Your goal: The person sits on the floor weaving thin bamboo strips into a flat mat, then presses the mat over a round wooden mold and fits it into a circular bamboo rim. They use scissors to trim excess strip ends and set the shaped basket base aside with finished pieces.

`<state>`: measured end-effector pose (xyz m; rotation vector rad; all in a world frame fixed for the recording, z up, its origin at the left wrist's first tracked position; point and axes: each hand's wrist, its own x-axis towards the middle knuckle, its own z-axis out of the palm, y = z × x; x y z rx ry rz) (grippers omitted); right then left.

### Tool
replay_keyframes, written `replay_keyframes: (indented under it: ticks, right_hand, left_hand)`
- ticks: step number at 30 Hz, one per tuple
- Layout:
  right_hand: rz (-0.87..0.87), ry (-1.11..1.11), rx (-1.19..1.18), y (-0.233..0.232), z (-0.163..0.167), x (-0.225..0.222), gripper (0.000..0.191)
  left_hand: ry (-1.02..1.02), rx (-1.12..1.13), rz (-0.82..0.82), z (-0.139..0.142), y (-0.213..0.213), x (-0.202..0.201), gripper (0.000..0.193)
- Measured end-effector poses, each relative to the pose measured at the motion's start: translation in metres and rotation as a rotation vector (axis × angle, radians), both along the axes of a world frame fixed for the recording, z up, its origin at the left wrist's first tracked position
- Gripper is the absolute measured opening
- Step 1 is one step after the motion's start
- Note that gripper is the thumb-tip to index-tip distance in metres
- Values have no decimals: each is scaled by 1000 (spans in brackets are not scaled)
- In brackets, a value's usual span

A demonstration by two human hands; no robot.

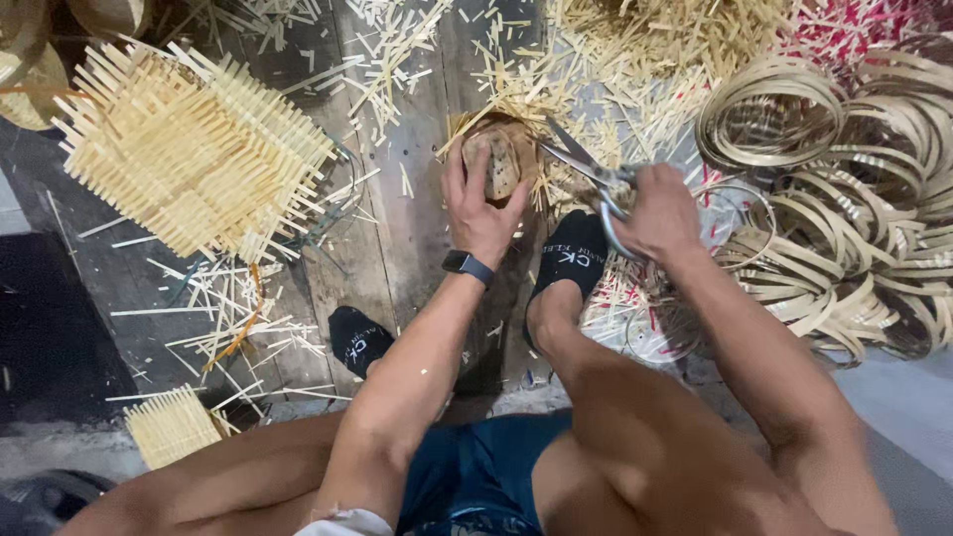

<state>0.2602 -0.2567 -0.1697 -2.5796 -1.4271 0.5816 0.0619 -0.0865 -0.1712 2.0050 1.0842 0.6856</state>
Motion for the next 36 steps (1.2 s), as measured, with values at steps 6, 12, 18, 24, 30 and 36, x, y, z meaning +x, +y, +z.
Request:
replay_keyframes:
  ticks: [6, 12, 18, 24, 30, 36]
  right_hand:
    - [63, -177, -173, 37, -19, 4, 48]
    - [171, -249, 72, 39, -28, 24, 35]
    - [148, -240, -32, 45, -32, 25, 33]
    - [207, -165, -302, 42, -28, 34, 54]
    - [137, -34, -373, 49, -39, 31, 44]
    - [229, -297, -75, 44, -39, 32, 65]
  left_hand:
    - [38, 131, -58, 5, 10, 2, 79]
    - [12, -17, 39, 4, 5, 3, 88]
    - [83, 4, -118, 3, 17, -8, 89]
    - [-3, -118, -158, 2, 25, -13, 84]
    - [54, -121, -263, 0, 30, -23, 85]
    - [120, -56, -381, -2, 34, -27, 87]
